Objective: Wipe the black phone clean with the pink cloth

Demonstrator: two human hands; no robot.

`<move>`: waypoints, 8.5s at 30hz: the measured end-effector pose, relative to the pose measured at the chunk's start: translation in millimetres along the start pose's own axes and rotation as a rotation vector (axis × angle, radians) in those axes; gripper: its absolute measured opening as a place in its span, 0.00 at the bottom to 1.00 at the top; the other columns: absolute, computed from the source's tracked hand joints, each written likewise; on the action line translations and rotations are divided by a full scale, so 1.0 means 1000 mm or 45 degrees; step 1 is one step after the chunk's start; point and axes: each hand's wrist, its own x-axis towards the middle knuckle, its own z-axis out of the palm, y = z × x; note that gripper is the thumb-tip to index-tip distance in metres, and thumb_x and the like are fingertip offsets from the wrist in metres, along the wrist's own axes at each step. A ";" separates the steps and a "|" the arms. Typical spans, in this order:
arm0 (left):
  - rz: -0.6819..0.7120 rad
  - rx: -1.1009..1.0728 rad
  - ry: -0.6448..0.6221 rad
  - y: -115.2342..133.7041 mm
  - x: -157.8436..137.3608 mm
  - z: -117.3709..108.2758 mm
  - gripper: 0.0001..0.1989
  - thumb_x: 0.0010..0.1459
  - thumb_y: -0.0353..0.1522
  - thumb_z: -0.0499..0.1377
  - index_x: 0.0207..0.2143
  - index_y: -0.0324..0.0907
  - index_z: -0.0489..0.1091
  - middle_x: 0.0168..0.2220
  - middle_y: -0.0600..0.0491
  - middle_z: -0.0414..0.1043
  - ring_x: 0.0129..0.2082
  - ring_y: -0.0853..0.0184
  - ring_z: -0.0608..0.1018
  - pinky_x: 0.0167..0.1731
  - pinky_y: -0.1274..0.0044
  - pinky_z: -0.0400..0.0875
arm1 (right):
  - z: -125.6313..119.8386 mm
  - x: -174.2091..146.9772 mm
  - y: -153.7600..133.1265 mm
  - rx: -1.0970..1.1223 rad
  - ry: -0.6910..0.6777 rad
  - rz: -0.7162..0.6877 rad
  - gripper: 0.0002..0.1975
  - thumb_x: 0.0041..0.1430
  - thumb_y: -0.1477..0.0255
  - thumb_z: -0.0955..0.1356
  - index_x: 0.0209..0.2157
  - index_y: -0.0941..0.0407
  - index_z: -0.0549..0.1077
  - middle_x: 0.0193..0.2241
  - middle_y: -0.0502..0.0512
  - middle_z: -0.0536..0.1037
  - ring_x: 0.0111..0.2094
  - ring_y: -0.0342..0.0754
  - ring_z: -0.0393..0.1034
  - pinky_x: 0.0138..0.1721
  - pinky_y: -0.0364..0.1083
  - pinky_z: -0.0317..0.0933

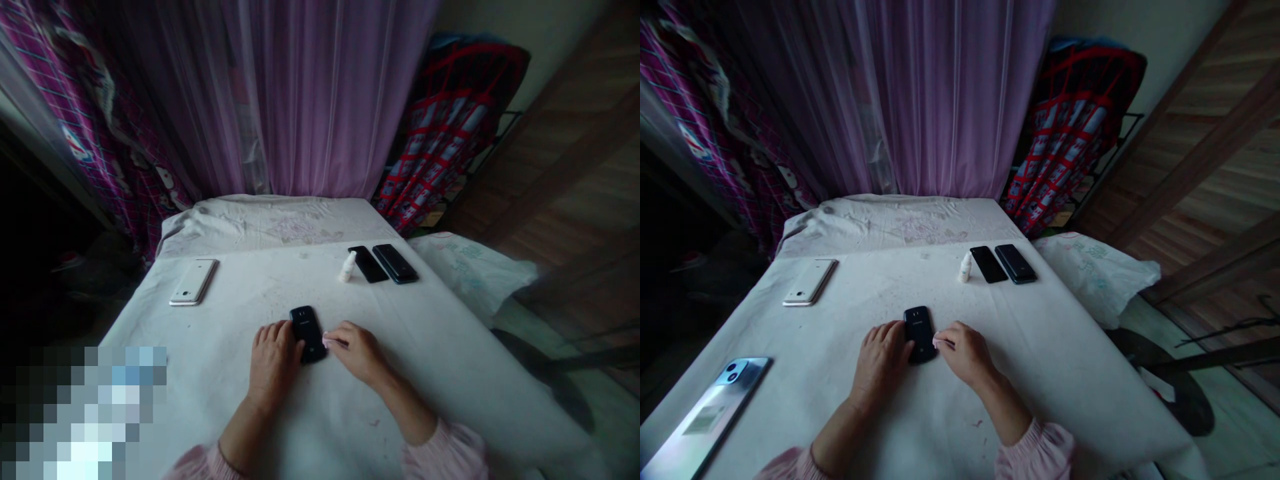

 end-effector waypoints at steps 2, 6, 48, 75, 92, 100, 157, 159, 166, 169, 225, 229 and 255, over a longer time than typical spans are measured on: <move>0.004 0.020 0.018 0.007 -0.006 0.004 0.25 0.58 0.41 0.59 0.54 0.37 0.65 0.50 0.41 0.72 0.50 0.52 0.72 0.54 0.57 0.61 | 0.006 0.002 0.000 0.013 0.055 -0.040 0.08 0.58 0.73 0.68 0.35 0.50 0.81 0.32 0.50 0.78 0.33 0.43 0.73 0.36 0.40 0.65; 0.018 0.079 0.040 0.015 -0.013 0.015 0.35 0.54 0.47 0.61 0.58 0.35 0.61 0.54 0.36 0.69 0.55 0.47 0.69 0.56 0.52 0.56 | 0.016 0.006 0.001 0.053 0.073 -0.129 0.09 0.60 0.73 0.68 0.36 0.49 0.81 0.31 0.49 0.77 0.33 0.42 0.72 0.37 0.40 0.65; 0.055 -0.049 -0.128 -0.006 -0.007 0.009 0.30 0.55 0.38 0.60 0.58 0.38 0.60 0.58 0.40 0.66 0.60 0.50 0.64 0.60 0.52 0.51 | 0.023 0.037 0.006 -0.264 0.308 -0.056 0.11 0.62 0.73 0.64 0.38 0.53 0.80 0.35 0.55 0.77 0.35 0.46 0.72 0.37 0.41 0.63; -0.019 -0.109 -0.086 -0.026 -0.007 0.016 0.28 0.59 0.39 0.58 0.60 0.42 0.60 0.56 0.42 0.66 0.58 0.52 0.66 0.60 0.51 0.53 | 0.028 0.010 0.004 -0.318 0.351 -0.185 0.13 0.64 0.72 0.63 0.37 0.52 0.80 0.33 0.54 0.77 0.34 0.44 0.71 0.35 0.39 0.58; 0.013 -0.188 0.050 -0.031 -0.002 0.028 0.27 0.49 0.36 0.65 0.52 0.42 0.67 0.47 0.44 0.70 0.48 0.52 0.70 0.52 0.56 0.63 | 0.026 0.046 -0.002 -0.287 0.118 0.020 0.11 0.61 0.73 0.65 0.38 0.51 0.80 0.36 0.53 0.78 0.38 0.45 0.72 0.39 0.40 0.62; 0.076 -0.233 0.069 -0.037 0.000 0.030 0.26 0.51 0.39 0.64 0.52 0.44 0.68 0.45 0.45 0.70 0.46 0.54 0.71 0.51 0.57 0.63 | 0.029 0.058 -0.035 -0.471 -0.046 -0.169 0.10 0.61 0.70 0.66 0.38 0.49 0.80 0.36 0.53 0.78 0.40 0.47 0.69 0.43 0.43 0.59; 0.002 -0.192 0.072 -0.023 0.002 0.021 0.25 0.53 0.40 0.63 0.53 0.44 0.66 0.46 0.46 0.69 0.49 0.52 0.70 0.53 0.56 0.62 | 0.026 -0.033 -0.008 -0.385 0.240 -0.044 0.14 0.64 0.71 0.62 0.42 0.51 0.79 0.33 0.54 0.79 0.36 0.47 0.72 0.38 0.42 0.62; 0.035 -0.193 0.058 -0.027 0.000 0.021 0.27 0.53 0.41 0.63 0.53 0.44 0.65 0.48 0.45 0.69 0.50 0.52 0.70 0.54 0.56 0.61 | 0.023 -0.031 -0.005 -0.301 0.303 -0.070 0.14 0.64 0.71 0.62 0.41 0.52 0.79 0.33 0.55 0.79 0.36 0.47 0.72 0.39 0.42 0.63; 0.056 -0.149 0.085 -0.047 -0.010 0.013 0.27 0.51 0.41 0.64 0.52 0.40 0.66 0.50 0.41 0.69 0.51 0.50 0.70 0.53 0.57 0.64 | 0.012 0.016 0.007 -0.228 0.311 -0.094 0.14 0.61 0.72 0.63 0.42 0.52 0.79 0.37 0.55 0.79 0.39 0.47 0.72 0.42 0.44 0.64; 0.037 -0.151 0.084 -0.049 -0.010 0.009 0.24 0.50 0.38 0.65 0.50 0.41 0.69 0.48 0.43 0.70 0.49 0.51 0.71 0.52 0.58 0.65 | 0.010 0.036 0.011 -0.253 0.131 -0.115 0.13 0.60 0.74 0.64 0.41 0.51 0.80 0.36 0.53 0.79 0.39 0.47 0.71 0.42 0.43 0.64; -0.031 -0.050 -0.179 -0.042 -0.005 0.000 0.28 0.54 0.38 0.62 0.57 0.44 0.64 0.62 0.42 0.61 0.63 0.49 0.60 0.60 0.52 0.51 | -0.007 0.055 0.009 -0.125 -0.195 -0.312 0.11 0.61 0.74 0.66 0.40 0.50 0.80 0.36 0.53 0.79 0.39 0.45 0.72 0.41 0.43 0.64; -0.033 -0.045 -0.175 -0.041 -0.005 0.000 0.28 0.53 0.38 0.62 0.56 0.44 0.64 0.61 0.42 0.61 0.63 0.48 0.60 0.60 0.52 0.52 | 0.004 0.033 -0.007 -0.376 -0.060 -0.462 0.13 0.65 0.74 0.63 0.37 0.50 0.79 0.33 0.53 0.76 0.36 0.45 0.69 0.39 0.44 0.62; -0.063 -0.087 -0.188 -0.043 -0.002 0.001 0.28 0.52 0.38 0.64 0.55 0.46 0.66 0.62 0.43 0.61 0.63 0.48 0.60 0.60 0.52 0.50 | 0.016 0.011 -0.021 -0.407 0.028 -0.420 0.13 0.65 0.73 0.62 0.38 0.51 0.79 0.33 0.55 0.76 0.37 0.47 0.68 0.41 0.45 0.62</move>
